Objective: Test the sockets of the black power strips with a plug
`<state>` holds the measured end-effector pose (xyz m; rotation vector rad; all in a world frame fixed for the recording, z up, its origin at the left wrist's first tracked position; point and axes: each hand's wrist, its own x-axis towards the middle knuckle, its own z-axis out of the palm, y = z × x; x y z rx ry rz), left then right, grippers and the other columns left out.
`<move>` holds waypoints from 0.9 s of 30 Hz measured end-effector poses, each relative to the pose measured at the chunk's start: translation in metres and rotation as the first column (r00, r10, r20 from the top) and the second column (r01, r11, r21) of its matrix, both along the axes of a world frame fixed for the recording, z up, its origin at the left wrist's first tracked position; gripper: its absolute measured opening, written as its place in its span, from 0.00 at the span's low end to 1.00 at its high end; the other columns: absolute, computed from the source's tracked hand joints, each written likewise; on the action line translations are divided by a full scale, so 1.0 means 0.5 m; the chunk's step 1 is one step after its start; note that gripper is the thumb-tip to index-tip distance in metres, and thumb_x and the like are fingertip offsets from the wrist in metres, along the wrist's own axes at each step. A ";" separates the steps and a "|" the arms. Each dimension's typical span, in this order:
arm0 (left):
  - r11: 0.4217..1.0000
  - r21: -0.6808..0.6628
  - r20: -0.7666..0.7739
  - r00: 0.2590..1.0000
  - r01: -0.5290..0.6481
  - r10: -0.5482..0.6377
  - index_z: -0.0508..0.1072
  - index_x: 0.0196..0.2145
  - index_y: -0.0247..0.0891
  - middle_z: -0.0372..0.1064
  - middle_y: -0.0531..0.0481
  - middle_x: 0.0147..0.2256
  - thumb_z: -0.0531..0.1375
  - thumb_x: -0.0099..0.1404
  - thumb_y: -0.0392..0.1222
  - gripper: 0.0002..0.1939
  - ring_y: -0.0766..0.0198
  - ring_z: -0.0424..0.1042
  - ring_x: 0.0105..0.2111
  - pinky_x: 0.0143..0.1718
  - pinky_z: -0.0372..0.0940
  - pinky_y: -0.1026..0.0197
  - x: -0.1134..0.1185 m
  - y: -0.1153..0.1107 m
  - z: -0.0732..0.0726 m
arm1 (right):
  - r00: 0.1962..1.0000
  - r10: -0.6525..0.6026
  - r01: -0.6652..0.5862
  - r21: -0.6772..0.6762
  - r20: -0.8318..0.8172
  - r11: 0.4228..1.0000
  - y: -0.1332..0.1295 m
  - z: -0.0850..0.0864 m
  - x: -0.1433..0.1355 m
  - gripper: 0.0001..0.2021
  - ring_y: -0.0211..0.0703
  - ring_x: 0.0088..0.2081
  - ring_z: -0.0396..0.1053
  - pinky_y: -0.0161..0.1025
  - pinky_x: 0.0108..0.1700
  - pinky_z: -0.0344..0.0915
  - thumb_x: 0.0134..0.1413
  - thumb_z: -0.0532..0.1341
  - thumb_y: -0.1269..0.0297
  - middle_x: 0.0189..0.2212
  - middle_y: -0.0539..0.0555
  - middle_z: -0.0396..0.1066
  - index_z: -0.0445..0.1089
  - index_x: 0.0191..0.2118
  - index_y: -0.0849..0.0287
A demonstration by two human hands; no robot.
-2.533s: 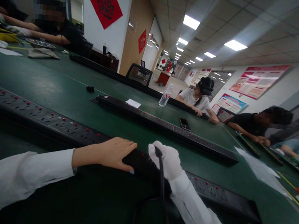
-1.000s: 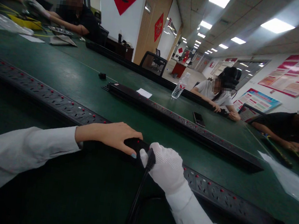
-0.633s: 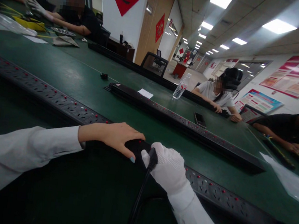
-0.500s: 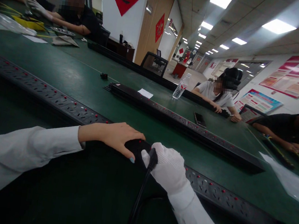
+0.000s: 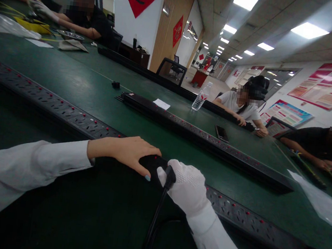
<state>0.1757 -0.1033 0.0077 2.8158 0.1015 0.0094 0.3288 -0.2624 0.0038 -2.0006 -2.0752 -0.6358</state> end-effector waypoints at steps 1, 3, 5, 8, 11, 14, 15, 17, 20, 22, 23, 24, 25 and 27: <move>1.000 0.000 -0.001 1.000 -0.003 0.003 0.61 0.48 0.42 0.67 0.47 0.42 0.48 0.50 0.69 0.35 0.57 0.67 0.37 0.37 0.56 0.59 0.000 0.000 0.000 | 1.000 0.004 -0.004 0.009 0.001 1.000 0.000 -0.001 0.000 0.15 0.35 0.24 0.64 0.33 0.29 0.49 0.53 0.51 0.52 0.22 0.49 0.68 0.68 0.33 0.57; 1.000 -0.002 -0.003 1.000 -0.010 0.010 0.61 0.47 0.41 0.67 0.47 0.41 0.49 0.50 0.69 0.35 0.57 0.67 0.37 0.37 0.56 0.60 0.000 -0.001 0.001 | 1.000 0.011 -0.011 0.024 -0.003 1.000 0.001 -0.001 0.000 0.15 0.35 0.24 0.64 0.32 0.29 0.50 0.53 0.51 0.52 0.22 0.49 0.68 0.68 0.33 0.57; 1.000 -0.003 -0.006 1.000 -0.011 0.011 0.61 0.47 0.41 0.67 0.47 0.41 0.49 0.50 0.69 0.35 0.58 0.67 0.37 0.37 0.56 0.60 0.001 -0.001 0.001 | 1.000 0.013 -0.013 0.022 -0.015 1.000 0.002 -0.001 0.001 0.15 0.34 0.24 0.64 0.32 0.28 0.50 0.53 0.51 0.52 0.22 0.49 0.68 0.68 0.32 0.57; 1.000 0.011 0.003 1.000 -0.008 0.008 0.61 0.47 0.42 0.67 0.47 0.41 0.48 0.50 0.69 0.35 0.58 0.68 0.37 0.36 0.56 0.60 0.000 -0.001 0.000 | 0.999 0.009 -0.009 -0.004 -0.039 1.000 0.004 0.000 0.003 0.15 0.34 0.24 0.64 0.32 0.28 0.49 0.52 0.52 0.51 0.21 0.48 0.67 0.68 0.32 0.57; 0.999 0.034 0.018 1.000 0.003 -0.004 0.60 0.48 0.42 0.68 0.47 0.41 0.47 0.51 0.69 0.35 0.58 0.68 0.35 0.35 0.57 0.60 0.000 0.000 -0.002 | 0.998 0.005 -0.006 -0.018 -0.057 1.000 0.005 0.001 0.005 0.15 0.34 0.24 0.64 0.32 0.28 0.49 0.52 0.52 0.51 0.21 0.48 0.67 0.68 0.32 0.56; 0.999 0.038 0.012 1.000 0.009 -0.009 0.60 0.48 0.42 0.68 0.48 0.40 0.46 0.51 0.70 0.35 0.58 0.68 0.35 0.35 0.57 0.60 -0.001 0.001 -0.002 | 0.998 0.001 -0.002 -0.001 -0.060 1.000 0.005 -0.001 0.007 0.14 0.35 0.23 0.63 0.32 0.28 0.50 0.51 0.52 0.51 0.20 0.47 0.67 0.68 0.32 0.55; 0.999 0.036 0.007 1.000 0.009 -0.009 0.60 0.48 0.42 0.68 0.47 0.40 0.46 0.51 0.70 0.36 0.58 0.68 0.35 0.35 0.57 0.60 -0.001 0.001 -0.001 | 0.998 0.003 -0.003 0.005 -0.059 1.000 0.005 -0.001 0.007 0.14 0.35 0.23 0.63 0.32 0.28 0.50 0.51 0.52 0.51 0.20 0.47 0.67 0.68 0.32 0.55; 0.999 0.032 -0.002 1.000 0.010 -0.010 0.60 0.48 0.42 0.68 0.47 0.40 0.46 0.51 0.70 0.36 0.58 0.68 0.35 0.35 0.56 0.60 -0.001 0.002 -0.001 | 0.998 0.010 -0.009 0.008 -0.059 1.000 0.004 -0.002 0.007 0.14 0.35 0.23 0.63 0.32 0.28 0.50 0.52 0.52 0.51 0.21 0.48 0.67 0.68 0.32 0.55; 0.999 0.035 -0.006 1.000 0.005 -0.005 0.60 0.48 0.42 0.67 0.47 0.41 0.46 0.51 0.70 0.36 0.58 0.68 0.36 0.35 0.56 0.60 -0.001 0.002 -0.001 | 0.998 0.013 -0.013 0.003 -0.056 1.000 0.004 -0.001 0.006 0.14 0.35 0.23 0.63 0.32 0.28 0.49 0.52 0.52 0.51 0.20 0.48 0.67 0.68 0.32 0.56; 0.999 0.042 -0.003 1.000 0.003 -0.003 0.60 0.48 0.42 0.67 0.47 0.41 0.46 0.51 0.70 0.36 0.58 0.68 0.36 0.35 0.56 0.60 -0.001 0.001 -0.002 | 0.998 0.014 -0.015 -0.004 -0.054 1.000 0.005 0.000 0.005 0.15 0.34 0.22 0.63 0.32 0.27 0.49 0.52 0.52 0.51 0.19 0.48 0.66 0.68 0.31 0.56; 0.999 0.046 -0.001 1.000 0.004 -0.004 0.59 0.49 0.42 0.67 0.47 0.41 0.45 0.51 0.70 0.36 0.58 0.68 0.36 0.35 0.56 0.60 -0.001 0.001 -0.003 | 0.998 0.017 -0.017 -0.006 -0.054 1.000 0.005 0.001 0.005 0.15 0.34 0.22 0.63 0.32 0.27 0.49 0.52 0.52 0.51 0.19 0.48 0.66 0.68 0.31 0.56; 0.999 0.050 0.003 1.000 0.005 -0.005 0.59 0.49 0.42 0.67 0.47 0.41 0.45 0.51 0.70 0.36 0.57 0.68 0.36 0.35 0.56 0.60 -0.001 0.000 -0.003 | 0.998 0.021 -0.021 -0.007 -0.055 1.000 0.006 0.002 0.005 0.15 0.34 0.22 0.63 0.32 0.27 0.49 0.52 0.52 0.51 0.19 0.48 0.66 0.68 0.31 0.56; 0.999 0.054 0.006 1.000 0.006 -0.006 0.59 0.49 0.42 0.67 0.47 0.41 0.45 0.51 0.70 0.36 0.57 0.68 0.36 0.35 0.56 0.59 -0.001 0.000 -0.003 | 0.998 0.024 -0.025 -0.006 -0.057 1.000 0.006 0.003 0.005 0.15 0.34 0.22 0.63 0.32 0.27 0.49 0.52 0.51 0.51 0.19 0.48 0.66 0.68 0.31 0.57; 0.998 0.057 0.007 1.000 0.007 -0.007 0.59 0.49 0.42 0.67 0.47 0.41 0.45 0.51 0.70 0.36 0.57 0.68 0.36 0.35 0.57 0.59 -0.001 0.000 -0.003 | 0.998 0.026 -0.027 -0.006 -0.059 1.000 0.006 0.004 0.005 0.15 0.33 0.22 0.62 0.32 0.27 0.48 0.53 0.51 0.51 0.20 0.48 0.66 0.68 0.31 0.57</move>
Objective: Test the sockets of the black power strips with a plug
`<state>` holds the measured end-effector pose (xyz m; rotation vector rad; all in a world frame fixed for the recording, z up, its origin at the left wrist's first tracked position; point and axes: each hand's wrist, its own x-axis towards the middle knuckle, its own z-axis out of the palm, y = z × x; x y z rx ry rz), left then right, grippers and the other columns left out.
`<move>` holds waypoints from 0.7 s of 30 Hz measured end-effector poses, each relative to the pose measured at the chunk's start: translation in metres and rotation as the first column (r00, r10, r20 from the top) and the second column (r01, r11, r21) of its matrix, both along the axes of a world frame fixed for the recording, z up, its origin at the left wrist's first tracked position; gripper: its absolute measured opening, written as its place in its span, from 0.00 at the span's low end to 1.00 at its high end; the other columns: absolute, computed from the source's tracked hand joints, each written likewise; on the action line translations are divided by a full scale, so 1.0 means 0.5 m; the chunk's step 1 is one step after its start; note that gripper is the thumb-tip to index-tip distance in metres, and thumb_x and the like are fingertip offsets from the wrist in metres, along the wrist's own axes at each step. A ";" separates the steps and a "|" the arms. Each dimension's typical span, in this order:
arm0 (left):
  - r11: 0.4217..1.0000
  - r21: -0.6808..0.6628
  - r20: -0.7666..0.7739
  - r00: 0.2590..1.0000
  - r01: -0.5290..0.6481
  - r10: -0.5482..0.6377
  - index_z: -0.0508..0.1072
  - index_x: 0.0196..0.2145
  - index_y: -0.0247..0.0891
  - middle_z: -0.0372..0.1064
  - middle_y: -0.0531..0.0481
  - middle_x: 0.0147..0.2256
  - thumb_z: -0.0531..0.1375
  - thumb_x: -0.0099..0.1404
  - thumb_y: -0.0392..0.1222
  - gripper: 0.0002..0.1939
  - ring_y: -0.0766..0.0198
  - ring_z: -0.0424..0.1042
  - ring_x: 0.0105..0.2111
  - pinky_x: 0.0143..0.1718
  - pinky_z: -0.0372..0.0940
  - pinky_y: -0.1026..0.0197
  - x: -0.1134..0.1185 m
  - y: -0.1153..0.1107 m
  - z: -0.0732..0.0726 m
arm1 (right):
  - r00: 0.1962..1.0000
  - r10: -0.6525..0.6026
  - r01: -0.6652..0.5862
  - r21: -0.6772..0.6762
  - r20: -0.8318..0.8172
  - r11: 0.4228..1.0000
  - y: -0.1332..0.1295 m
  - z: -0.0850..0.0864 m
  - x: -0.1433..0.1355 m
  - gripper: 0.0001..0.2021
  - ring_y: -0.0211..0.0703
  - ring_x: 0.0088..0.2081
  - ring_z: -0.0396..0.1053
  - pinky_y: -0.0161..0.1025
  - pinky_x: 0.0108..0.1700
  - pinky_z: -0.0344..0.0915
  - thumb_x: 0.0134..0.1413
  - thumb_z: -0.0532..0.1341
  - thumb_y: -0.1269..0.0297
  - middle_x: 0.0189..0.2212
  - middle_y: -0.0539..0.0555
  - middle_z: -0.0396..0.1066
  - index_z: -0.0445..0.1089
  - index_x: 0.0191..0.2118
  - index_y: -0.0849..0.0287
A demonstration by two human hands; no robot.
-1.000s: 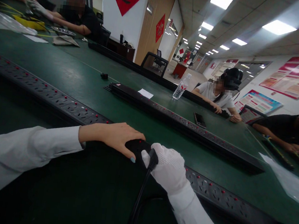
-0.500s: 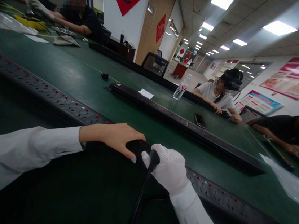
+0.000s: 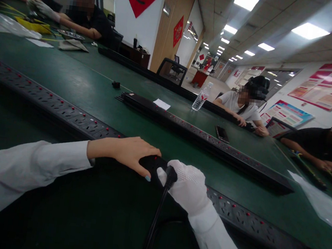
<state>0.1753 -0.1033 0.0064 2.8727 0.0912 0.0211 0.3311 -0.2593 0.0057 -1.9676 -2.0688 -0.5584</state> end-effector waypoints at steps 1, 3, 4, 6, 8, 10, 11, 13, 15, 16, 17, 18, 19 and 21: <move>1.000 -0.001 -0.003 1.000 0.001 -0.001 0.59 0.49 0.42 0.67 0.47 0.41 0.45 0.51 0.70 0.36 0.57 0.68 0.36 0.35 0.57 0.59 0.000 0.000 0.000 | 1.000 -0.003 0.003 -0.004 0.001 1.000 0.000 0.000 0.000 0.15 0.33 0.22 0.62 0.32 0.27 0.48 0.53 0.51 0.51 0.20 0.48 0.66 0.68 0.31 0.56; 1.000 -0.006 -0.010 1.000 0.002 -0.002 0.59 0.48 0.42 0.67 0.47 0.41 0.46 0.51 0.70 0.36 0.57 0.68 0.36 0.35 0.57 0.59 0.001 0.000 0.001 | 1.000 -0.011 0.011 -0.014 0.006 1.000 0.000 0.001 0.000 0.15 0.34 0.22 0.62 0.32 0.27 0.48 0.52 0.51 0.51 0.20 0.48 0.66 0.68 0.31 0.56; 1.000 -0.011 -0.013 1.000 0.001 -0.001 0.60 0.48 0.42 0.68 0.47 0.41 0.46 0.51 0.70 0.36 0.57 0.68 0.36 0.35 0.57 0.59 0.001 0.000 0.002 | 1.000 -0.016 0.016 -0.017 0.007 1.000 -0.001 0.001 0.001 0.15 0.34 0.23 0.62 0.32 0.27 0.48 0.52 0.51 0.51 0.20 0.48 0.66 0.68 0.31 0.56; 1.000 -0.022 -0.016 1.000 -0.005 0.004 0.60 0.48 0.42 0.67 0.47 0.41 0.47 0.51 0.69 0.35 0.57 0.68 0.36 0.35 0.57 0.60 0.001 0.000 0.003 | 1.000 -0.022 0.022 -0.023 0.005 1.000 -0.002 0.000 0.001 0.15 0.35 0.23 0.62 0.32 0.28 0.48 0.52 0.51 0.51 0.20 0.47 0.66 0.67 0.32 0.55; 0.999 -0.033 -0.019 1.000 -0.009 0.008 0.60 0.48 0.41 0.67 0.47 0.41 0.47 0.51 0.69 0.35 0.57 0.68 0.36 0.36 0.56 0.60 0.001 -0.001 0.004 | 1.000 -0.024 0.024 -0.026 0.003 0.999 -0.003 -0.001 0.001 0.14 0.35 0.24 0.62 0.32 0.28 0.48 0.52 0.51 0.51 0.21 0.47 0.66 0.67 0.33 0.55; 0.999 -0.036 -0.022 1.000 -0.009 0.008 0.60 0.47 0.42 0.67 0.47 0.41 0.47 0.51 0.69 0.35 0.57 0.68 0.36 0.36 0.56 0.60 0.001 -0.001 0.004 | 0.999 -0.032 0.032 -0.030 0.001 0.999 -0.003 -0.002 0.000 0.14 0.36 0.24 0.62 0.33 0.28 0.48 0.52 0.51 0.50 0.21 0.48 0.67 0.67 0.33 0.54; 0.999 -0.035 -0.022 1.000 -0.007 0.006 0.60 0.47 0.42 0.67 0.47 0.41 0.47 0.51 0.69 0.35 0.57 0.68 0.36 0.36 0.56 0.60 0.001 -0.001 0.004 | 0.999 -0.036 0.036 -0.034 -0.001 0.999 -0.004 -0.002 0.000 0.14 0.36 0.24 0.62 0.33 0.28 0.48 0.52 0.51 0.50 0.21 0.48 0.67 0.66 0.33 0.54; 1.000 -0.031 -0.021 1.000 0.000 0.000 0.60 0.48 0.42 0.68 0.47 0.41 0.47 0.51 0.69 0.35 0.58 0.68 0.36 0.35 0.57 0.60 0.001 0.000 0.004 | 0.999 -0.040 0.039 -0.044 -0.006 0.998 -0.004 -0.002 -0.001 0.14 0.36 0.24 0.62 0.32 0.28 0.48 0.52 0.51 0.50 0.21 0.47 0.66 0.66 0.33 0.54; 1.000 -0.030 -0.019 1.000 0.007 -0.008 0.60 0.48 0.42 0.68 0.47 0.40 0.46 0.51 0.69 0.35 0.58 0.68 0.35 0.34 0.57 0.60 0.000 0.001 0.003 | 0.999 -0.033 0.032 -0.051 -0.016 0.998 -0.004 0.000 -0.001 0.14 0.35 0.24 0.62 0.32 0.28 0.48 0.53 0.51 0.51 0.21 0.47 0.66 0.66 0.33 0.54; 1.000 -0.027 -0.017 1.000 0.008 -0.009 0.59 0.48 0.42 0.68 0.47 0.40 0.46 0.51 0.70 0.35 0.58 0.68 0.35 0.34 0.57 0.60 0.000 0.001 0.003 | 0.999 -0.028 0.027 -0.053 -0.020 0.998 -0.004 0.000 0.000 0.14 0.35 0.24 0.62 0.32 0.28 0.48 0.52 0.51 0.51 0.21 0.47 0.66 0.67 0.33 0.55; 1.000 -0.023 -0.014 1.000 0.007 -0.007 0.59 0.48 0.42 0.68 0.47 0.40 0.46 0.51 0.70 0.36 0.58 0.68 0.35 0.34 0.57 0.60 0.000 0.001 0.003 | 0.999 -0.025 0.023 -0.052 -0.024 0.998 -0.003 0.001 0.000 0.14 0.35 0.24 0.62 0.32 0.28 0.48 0.52 0.51 0.51 0.21 0.47 0.66 0.67 0.33 0.55; 1.000 -0.019 -0.011 1.000 0.005 -0.005 0.59 0.48 0.42 0.68 0.47 0.40 0.46 0.51 0.70 0.36 0.58 0.68 0.35 0.34 0.57 0.60 0.000 0.002 0.003 | 0.999 -0.023 0.021 -0.052 -0.029 0.998 -0.003 0.002 0.000 0.14 0.35 0.24 0.62 0.32 0.28 0.49 0.52 0.51 0.51 0.21 0.47 0.66 0.67 0.33 0.55; 1.000 -0.017 -0.008 1.000 0.004 -0.004 0.59 0.48 0.42 0.68 0.47 0.40 0.46 0.51 0.70 0.36 0.57 0.68 0.35 0.34 0.57 0.59 0.000 0.002 0.003 | 0.999 -0.022 0.020 -0.053 -0.033 0.998 -0.003 0.002 0.001 0.14 0.35 0.24 0.62 0.32 0.28 0.49 0.52 0.52 0.51 0.21 0.47 0.66 0.66 0.33 0.54; 1.000 -0.022 -0.010 1.000 0.005 -0.006 0.60 0.48 0.42 0.68 0.47 0.40 0.46 0.51 0.70 0.36 0.58 0.68 0.35 0.34 0.57 0.59 0.000 0.002 0.003 | 0.999 -0.021 0.019 -0.053 -0.041 0.998 -0.002 0.002 0.001 0.14 0.34 0.23 0.62 0.32 0.28 0.49 0.52 0.52 0.51 0.21 0.47 0.66 0.66 0.33 0.54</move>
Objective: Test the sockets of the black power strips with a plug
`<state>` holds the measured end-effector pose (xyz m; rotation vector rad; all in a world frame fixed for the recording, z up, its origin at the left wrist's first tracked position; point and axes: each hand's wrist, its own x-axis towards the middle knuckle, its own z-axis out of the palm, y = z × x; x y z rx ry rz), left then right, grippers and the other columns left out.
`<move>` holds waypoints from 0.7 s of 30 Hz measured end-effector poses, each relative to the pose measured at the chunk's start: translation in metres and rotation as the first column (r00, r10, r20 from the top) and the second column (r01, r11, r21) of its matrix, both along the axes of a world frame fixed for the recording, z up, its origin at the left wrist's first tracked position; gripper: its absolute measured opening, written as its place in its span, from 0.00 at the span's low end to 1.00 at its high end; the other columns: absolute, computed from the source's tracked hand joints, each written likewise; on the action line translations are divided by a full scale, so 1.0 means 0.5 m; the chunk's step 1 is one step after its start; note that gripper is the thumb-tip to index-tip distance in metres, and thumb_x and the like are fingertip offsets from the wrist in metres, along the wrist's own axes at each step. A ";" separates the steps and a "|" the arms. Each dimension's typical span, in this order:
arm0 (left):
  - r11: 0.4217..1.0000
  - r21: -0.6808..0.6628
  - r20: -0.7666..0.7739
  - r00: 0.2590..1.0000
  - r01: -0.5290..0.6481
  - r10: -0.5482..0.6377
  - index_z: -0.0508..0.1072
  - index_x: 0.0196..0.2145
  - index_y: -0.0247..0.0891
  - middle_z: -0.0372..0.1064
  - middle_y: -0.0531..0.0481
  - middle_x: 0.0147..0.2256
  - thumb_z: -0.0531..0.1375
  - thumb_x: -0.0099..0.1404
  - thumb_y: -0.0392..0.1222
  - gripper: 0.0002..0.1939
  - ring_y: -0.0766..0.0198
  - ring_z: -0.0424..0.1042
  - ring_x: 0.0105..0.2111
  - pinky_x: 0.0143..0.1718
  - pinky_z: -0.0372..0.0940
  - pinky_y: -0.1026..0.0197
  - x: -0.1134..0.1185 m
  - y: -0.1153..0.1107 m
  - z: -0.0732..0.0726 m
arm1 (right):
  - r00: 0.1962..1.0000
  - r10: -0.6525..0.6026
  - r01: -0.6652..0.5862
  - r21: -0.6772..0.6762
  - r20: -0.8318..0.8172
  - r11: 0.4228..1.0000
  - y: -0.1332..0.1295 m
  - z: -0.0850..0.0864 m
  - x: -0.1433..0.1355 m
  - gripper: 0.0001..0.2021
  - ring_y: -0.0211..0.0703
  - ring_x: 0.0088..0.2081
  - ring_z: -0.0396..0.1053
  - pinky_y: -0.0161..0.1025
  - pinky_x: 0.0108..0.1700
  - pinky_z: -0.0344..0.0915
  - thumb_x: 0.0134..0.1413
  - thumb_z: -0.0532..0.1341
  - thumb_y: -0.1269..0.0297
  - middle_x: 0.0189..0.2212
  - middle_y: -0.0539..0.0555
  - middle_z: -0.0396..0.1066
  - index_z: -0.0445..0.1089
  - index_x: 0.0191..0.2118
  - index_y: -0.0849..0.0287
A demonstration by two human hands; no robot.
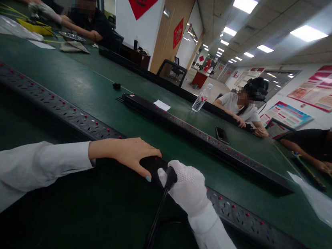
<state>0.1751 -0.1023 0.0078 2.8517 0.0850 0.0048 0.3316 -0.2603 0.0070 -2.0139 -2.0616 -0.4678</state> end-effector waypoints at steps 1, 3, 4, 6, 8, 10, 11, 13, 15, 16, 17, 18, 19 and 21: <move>1.000 -0.003 -0.002 1.000 0.002 -0.002 0.60 0.48 0.42 0.68 0.47 0.40 0.46 0.51 0.70 0.36 0.58 0.68 0.35 0.34 0.57 0.59 0.000 0.000 0.000 | 1.000 0.001 -0.001 0.000 -0.002 1.000 0.000 0.000 0.000 0.14 0.34 0.23 0.62 0.32 0.28 0.49 0.52 0.52 0.51 0.21 0.47 0.67 0.66 0.33 0.55; 1.000 -0.009 -0.005 1.000 0.001 -0.001 0.60 0.48 0.42 0.67 0.47 0.40 0.46 0.51 0.69 0.36 0.58 0.68 0.35 0.34 0.57 0.60 0.001 0.000 0.000 | 1.000 0.003 -0.003 0.004 0.003 1.000 0.001 0.000 0.000 0.14 0.34 0.23 0.63 0.31 0.28 0.49 0.53 0.52 0.52 0.21 0.47 0.67 0.67 0.32 0.55; 1.000 -0.010 -0.005 1.000 -0.002 0.002 0.60 0.48 0.42 0.67 0.47 0.41 0.46 0.51 0.69 0.36 0.58 0.68 0.35 0.34 0.57 0.60 0.001 0.000 0.000 | 1.000 0.005 -0.005 0.008 0.008 1.000 0.001 -0.001 0.000 0.14 0.34 0.23 0.63 0.32 0.28 0.49 0.52 0.52 0.52 0.21 0.47 0.67 0.67 0.32 0.55; 1.000 -0.011 -0.005 1.000 -0.005 0.005 0.59 0.49 0.42 0.67 0.47 0.41 0.46 0.51 0.69 0.36 0.58 0.68 0.35 0.34 0.57 0.60 0.001 -0.001 -0.001 | 1.000 0.009 -0.009 0.011 0.018 1.000 0.001 -0.002 0.000 0.14 0.34 0.23 0.63 0.32 0.28 0.49 0.52 0.52 0.52 0.21 0.47 0.67 0.67 0.32 0.55; 1.000 -0.008 -0.002 1.000 -0.002 0.002 0.59 0.48 0.42 0.67 0.47 0.41 0.46 0.51 0.70 0.35 0.58 0.68 0.36 0.34 0.57 0.60 0.001 -0.001 -0.001 | 1.000 0.008 -0.009 0.018 0.028 1.000 0.002 -0.002 0.000 0.14 0.34 0.23 0.62 0.32 0.28 0.49 0.52 0.52 0.52 0.21 0.47 0.67 0.67 0.32 0.55; 1.000 0.001 -0.001 1.000 -0.004 0.004 0.59 0.48 0.43 0.67 0.47 0.41 0.46 0.51 0.70 0.35 0.57 0.68 0.36 0.35 0.57 0.59 0.001 -0.001 -0.002 | 0.999 0.006 -0.007 0.028 0.039 1.000 0.002 -0.003 0.000 0.14 0.34 0.23 0.62 0.32 0.27 0.48 0.52 0.51 0.52 0.20 0.47 0.66 0.67 0.31 0.56; 1.000 0.005 -0.002 1.000 -0.007 0.007 0.59 0.48 0.43 0.67 0.47 0.41 0.46 0.51 0.70 0.35 0.57 0.68 0.36 0.35 0.57 0.59 0.001 -0.001 -0.002 | 0.999 0.004 -0.005 0.033 0.044 0.999 0.002 -0.003 -0.001 0.14 0.34 0.22 0.62 0.32 0.27 0.48 0.52 0.51 0.52 0.20 0.48 0.66 0.67 0.31 0.56; 1.000 0.014 -0.004 1.000 -0.014 0.014 0.59 0.48 0.42 0.67 0.47 0.41 0.46 0.51 0.70 0.36 0.57 0.68 0.36 0.35 0.57 0.59 0.001 -0.001 -0.001 | 0.999 -0.002 0.000 0.036 0.051 0.999 0.001 -0.003 -0.003 0.14 0.34 0.22 0.62 0.32 0.27 0.48 0.52 0.51 0.52 0.20 0.48 0.66 0.67 0.32 0.56; 1.000 0.018 -0.004 1.000 -0.012 0.012 0.59 0.48 0.42 0.68 0.47 0.41 0.46 0.51 0.70 0.36 0.57 0.68 0.36 0.35 0.57 0.59 0.001 -0.001 -0.001 | 0.998 -0.013 0.011 0.034 0.057 0.999 0.001 -0.002 -0.004 0.14 0.34 0.23 0.62 0.32 0.27 0.47 0.52 0.51 0.51 0.20 0.47 0.66 0.67 0.32 0.55; 1.000 0.019 -0.003 1.000 -0.010 0.011 0.59 0.48 0.42 0.68 0.47 0.41 0.45 0.51 0.70 0.36 0.57 0.68 0.36 0.35 0.57 0.59 0.001 -0.002 0.000 | 0.998 -0.020 0.018 0.034 0.060 0.999 0.001 -0.002 -0.005 0.14 0.35 0.23 0.62 0.32 0.27 0.47 0.52 0.51 0.51 0.20 0.47 0.66 0.66 0.32 0.55; 1.000 0.019 -0.003 1.000 -0.008 0.008 0.59 0.48 0.42 0.68 0.47 0.40 0.45 0.51 0.70 0.36 0.57 0.68 0.36 0.34 0.57 0.59 0.001 -0.002 0.000 | 0.998 -0.023 0.021 0.031 0.060 0.999 0.001 -0.002 -0.005 0.14 0.35 0.23 0.62 0.32 0.27 0.47 0.52 0.51 0.51 0.20 0.47 0.66 0.66 0.32 0.55; 1.000 0.018 -0.002 1.000 -0.007 0.007 0.59 0.48 0.42 0.68 0.47 0.40 0.45 0.51 0.70 0.36 0.57 0.68 0.35 0.34 0.57 0.59 0.000 -0.002 0.000 | 0.998 -0.023 0.022 0.026 0.059 0.999 0.001 -0.001 -0.005 0.14 0.35 0.23 0.62 0.32 0.27 0.47 0.52 0.51 0.51 0.20 0.47 0.66 0.66 0.32 0.55; 1.000 0.017 -0.002 1.000 -0.007 0.007 0.59 0.48 0.42 0.68 0.47 0.40 0.46 0.51 0.70 0.36 0.57 0.68 0.35 0.34 0.57 0.60 0.000 -0.002 0.000 | 0.998 -0.024 0.023 0.020 0.056 1.000 0.001 -0.001 -0.005 0.14 0.35 0.23 0.62 0.32 0.27 0.48 0.52 0.51 0.51 0.20 0.47 0.66 0.66 0.32 0.55; 1.000 0.016 0.001 1.000 -0.010 0.010 0.59 0.48 0.42 0.68 0.47 0.40 0.45 0.51 0.70 0.36 0.57 0.68 0.35 0.34 0.57 0.60 0.000 -0.002 0.000 | 0.998 -0.025 0.025 0.008 0.051 1.000 0.000 -0.001 -0.005 0.14 0.35 0.23 0.62 0.32 0.27 0.48 0.53 0.51 0.51 0.21 0.47 0.66 0.66 0.32 0.55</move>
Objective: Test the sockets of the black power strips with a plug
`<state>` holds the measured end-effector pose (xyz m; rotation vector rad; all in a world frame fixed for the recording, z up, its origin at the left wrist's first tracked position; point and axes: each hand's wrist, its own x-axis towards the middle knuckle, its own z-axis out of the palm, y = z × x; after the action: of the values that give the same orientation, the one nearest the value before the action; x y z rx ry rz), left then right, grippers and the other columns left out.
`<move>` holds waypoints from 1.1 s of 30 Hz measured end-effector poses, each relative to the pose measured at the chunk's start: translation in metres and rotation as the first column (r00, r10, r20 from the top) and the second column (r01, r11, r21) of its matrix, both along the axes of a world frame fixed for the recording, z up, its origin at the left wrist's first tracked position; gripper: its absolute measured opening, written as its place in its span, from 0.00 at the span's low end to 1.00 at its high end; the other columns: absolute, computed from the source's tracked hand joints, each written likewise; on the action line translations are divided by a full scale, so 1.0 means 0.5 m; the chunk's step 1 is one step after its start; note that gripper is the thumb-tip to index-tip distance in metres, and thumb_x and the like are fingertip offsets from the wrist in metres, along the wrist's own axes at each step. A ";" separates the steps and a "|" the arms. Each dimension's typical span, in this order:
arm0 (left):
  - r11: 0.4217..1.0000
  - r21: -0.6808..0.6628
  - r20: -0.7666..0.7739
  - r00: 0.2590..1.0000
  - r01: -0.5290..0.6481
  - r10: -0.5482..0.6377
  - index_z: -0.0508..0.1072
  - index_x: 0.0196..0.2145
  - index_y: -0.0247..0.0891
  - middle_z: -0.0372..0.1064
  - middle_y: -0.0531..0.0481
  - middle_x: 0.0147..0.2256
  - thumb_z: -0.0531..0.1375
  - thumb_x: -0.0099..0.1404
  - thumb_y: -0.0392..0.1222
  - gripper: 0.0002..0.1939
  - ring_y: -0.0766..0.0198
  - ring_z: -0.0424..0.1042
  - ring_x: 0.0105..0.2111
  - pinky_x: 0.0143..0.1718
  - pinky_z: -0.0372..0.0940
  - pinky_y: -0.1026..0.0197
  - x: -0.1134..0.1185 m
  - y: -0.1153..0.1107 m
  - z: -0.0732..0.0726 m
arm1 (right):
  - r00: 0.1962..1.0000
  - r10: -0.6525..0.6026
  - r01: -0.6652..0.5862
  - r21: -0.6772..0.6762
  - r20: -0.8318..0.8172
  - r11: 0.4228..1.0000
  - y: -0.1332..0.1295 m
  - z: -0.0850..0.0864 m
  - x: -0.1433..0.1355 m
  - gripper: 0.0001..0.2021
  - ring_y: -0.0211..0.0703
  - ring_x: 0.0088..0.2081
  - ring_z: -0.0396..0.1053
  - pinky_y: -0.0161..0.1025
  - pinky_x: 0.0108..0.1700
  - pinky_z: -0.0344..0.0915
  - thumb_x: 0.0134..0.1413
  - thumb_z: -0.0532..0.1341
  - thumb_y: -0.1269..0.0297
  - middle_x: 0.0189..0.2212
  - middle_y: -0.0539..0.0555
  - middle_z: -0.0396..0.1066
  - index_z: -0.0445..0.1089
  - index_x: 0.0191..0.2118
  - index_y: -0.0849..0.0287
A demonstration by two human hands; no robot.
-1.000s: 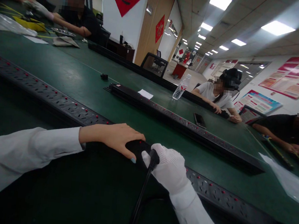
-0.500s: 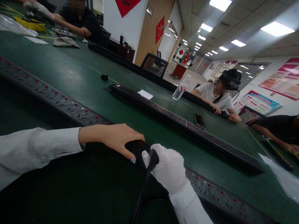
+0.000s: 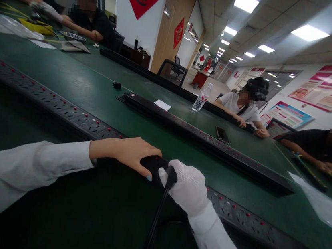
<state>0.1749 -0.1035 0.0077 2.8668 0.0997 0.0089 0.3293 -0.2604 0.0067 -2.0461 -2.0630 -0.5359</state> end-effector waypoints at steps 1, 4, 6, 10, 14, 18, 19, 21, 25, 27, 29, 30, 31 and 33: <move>1.000 0.001 0.004 1.000 -0.001 0.001 0.59 0.48 0.42 0.68 0.47 0.40 0.45 0.51 0.70 0.36 0.57 0.68 0.35 0.34 0.57 0.60 0.000 0.000 0.000 | 1.000 0.000 0.000 -0.005 -0.002 1.000 0.000 0.000 0.000 0.14 0.35 0.23 0.62 0.32 0.27 0.48 0.53 0.51 0.51 0.21 0.47 0.66 0.66 0.32 0.55; 1.000 0.007 0.015 1.000 0.006 -0.006 0.59 0.48 0.42 0.68 0.47 0.41 0.45 0.51 0.70 0.36 0.57 0.68 0.35 0.34 0.57 0.60 -0.001 0.001 -0.001 | 1.000 0.000 0.000 -0.019 -0.005 1.000 0.000 0.000 0.000 0.14 0.35 0.23 0.62 0.32 0.27 0.48 0.53 0.50 0.51 0.21 0.48 0.66 0.66 0.32 0.55; 1.000 0.007 0.015 1.000 0.018 -0.019 0.59 0.48 0.42 0.68 0.47 0.41 0.46 0.51 0.70 0.36 0.57 0.68 0.36 0.34 0.57 0.60 -0.001 0.002 -0.002 | 1.000 0.000 0.000 -0.029 -0.004 1.000 0.001 0.000 0.000 0.15 0.35 0.23 0.62 0.32 0.27 0.49 0.54 0.50 0.51 0.21 0.48 0.66 0.66 0.32 0.56; 0.999 0.001 0.017 0.999 0.046 -0.046 0.58 0.49 0.42 0.67 0.47 0.42 0.49 0.49 0.70 0.37 0.57 0.68 0.36 0.35 0.58 0.59 -0.002 0.004 -0.001 | 0.998 0.009 -0.013 -0.060 -0.060 0.998 0.002 0.003 0.000 0.15 0.34 0.24 0.63 0.31 0.27 0.51 0.54 0.50 0.51 0.21 0.48 0.66 0.66 0.32 0.56; 0.999 -0.018 0.017 0.999 0.031 -0.031 0.60 0.48 0.41 0.67 0.47 0.41 0.52 0.47 0.68 0.37 0.57 0.68 0.36 0.35 0.58 0.59 -0.004 0.002 0.002 | 0.970 0.010 -0.017 -0.025 -0.242 1.000 -0.001 0.009 -0.001 0.14 0.34 0.24 0.64 0.30 0.28 0.55 0.53 0.51 0.52 0.21 0.48 0.67 0.66 0.32 0.55; 1.000 -0.012 0.019 1.000 0.021 -0.021 0.61 0.46 0.41 0.68 0.47 0.40 0.53 0.47 0.68 0.35 0.57 0.68 0.35 0.34 0.58 0.60 -0.004 0.000 0.002 | 0.769 -0.029 0.095 0.069 -0.638 0.993 0.004 0.017 0.001 0.15 0.35 0.23 0.66 0.30 0.27 0.59 0.54 0.49 0.52 0.22 0.49 0.68 0.65 0.34 0.57; 1.000 -0.006 0.024 0.999 0.023 -0.023 0.61 0.46 0.41 0.68 0.47 0.40 0.52 0.47 0.68 0.35 0.57 0.68 0.35 0.34 0.59 0.60 -0.005 0.000 0.002 | 0.700 -0.043 0.123 0.061 -0.713 0.991 0.007 0.019 0.002 0.16 0.35 0.22 0.65 0.30 0.25 0.59 0.54 0.49 0.51 0.21 0.49 0.67 0.65 0.33 0.58; 1.000 -0.002 0.033 0.999 0.027 -0.027 0.61 0.46 0.41 0.68 0.47 0.40 0.52 0.47 0.69 0.35 0.57 0.69 0.35 0.33 0.59 0.60 -0.005 0.000 0.001 | 0.607 -0.068 0.140 0.022 -0.792 0.990 0.016 0.024 0.001 0.17 0.36 0.21 0.64 0.30 0.23 0.59 0.53 0.49 0.50 0.19 0.48 0.66 0.65 0.31 0.58; 1.000 -0.010 0.038 0.999 0.028 -0.027 0.61 0.46 0.39 0.68 0.45 0.41 0.52 0.47 0.69 0.37 0.56 0.68 0.35 0.34 0.59 0.60 -0.007 0.000 0.004 | 0.615 -0.023 -0.015 -0.041 -0.788 0.999 0.036 0.032 -0.017 0.18 0.36 0.24 0.65 0.31 0.26 0.60 0.55 0.47 0.50 0.21 0.49 0.66 0.65 0.32 0.58; 0.999 -0.016 0.047 0.998 0.036 -0.035 0.61 0.46 0.39 0.67 0.44 0.42 0.52 0.47 0.69 0.37 0.56 0.68 0.37 0.35 0.59 0.59 -0.008 0.000 0.006 | 0.706 0.032 -0.095 -0.050 -0.707 0.994 0.046 0.034 -0.030 0.17 0.36 0.26 0.66 0.30 0.28 0.59 0.55 0.48 0.50 0.23 0.49 0.67 0.65 0.32 0.58; 0.999 -0.035 0.055 0.998 0.039 -0.037 0.61 0.47 0.40 0.67 0.45 0.43 0.52 0.48 0.68 0.36 0.56 0.68 0.38 0.36 0.59 0.59 -0.010 0.000 0.008 | 0.833 0.066 -0.110 -0.047 -0.549 0.993 0.054 0.033 -0.041 0.16 0.35 0.26 0.65 0.30 0.29 0.58 0.54 0.49 0.51 0.23 0.48 0.67 0.65 0.32 0.57; 0.998 -0.047 0.055 0.998 0.037 -0.034 0.61 0.47 0.40 0.67 0.45 0.43 0.52 0.48 0.68 0.36 0.56 0.68 0.38 0.37 0.59 0.59 -0.011 0.000 0.008 | 0.890 0.073 -0.104 -0.046 -0.451 0.993 0.058 0.032 -0.046 0.15 0.34 0.25 0.65 0.30 0.29 0.57 0.54 0.49 0.51 0.23 0.47 0.67 0.66 0.31 0.56; 0.998 -0.055 0.054 0.998 0.035 -0.032 0.61 0.48 0.40 0.67 0.45 0.43 0.52 0.48 0.68 0.36 0.56 0.68 0.38 0.37 0.59 0.59 -0.011 0.000 0.008 | 0.933 0.070 -0.092 -0.047 -0.354 0.995 0.061 0.031 -0.049 0.15 0.33 0.25 0.64 0.29 0.28 0.56 0.54 0.49 0.52 0.22 0.47 0.67 0.66 0.30 0.55; 0.997 -0.062 0.052 0.998 0.039 -0.036 0.60 0.48 0.40 0.67 0.45 0.43 0.52 0.47 0.68 0.37 0.56 0.68 0.38 0.37 0.60 0.59 -0.013 0.001 0.007 | 0.981 0.058 -0.068 -0.049 -0.188 0.996 0.064 0.028 -0.054 0.14 0.33 0.24 0.63 0.29 0.27 0.53 0.54 0.49 0.52 0.22 0.47 0.67 0.66 0.30 0.55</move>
<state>0.1685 -0.1029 0.0112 2.8031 0.0354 0.0701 0.3020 -0.2286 0.0206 -1.9689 -2.0447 -0.2684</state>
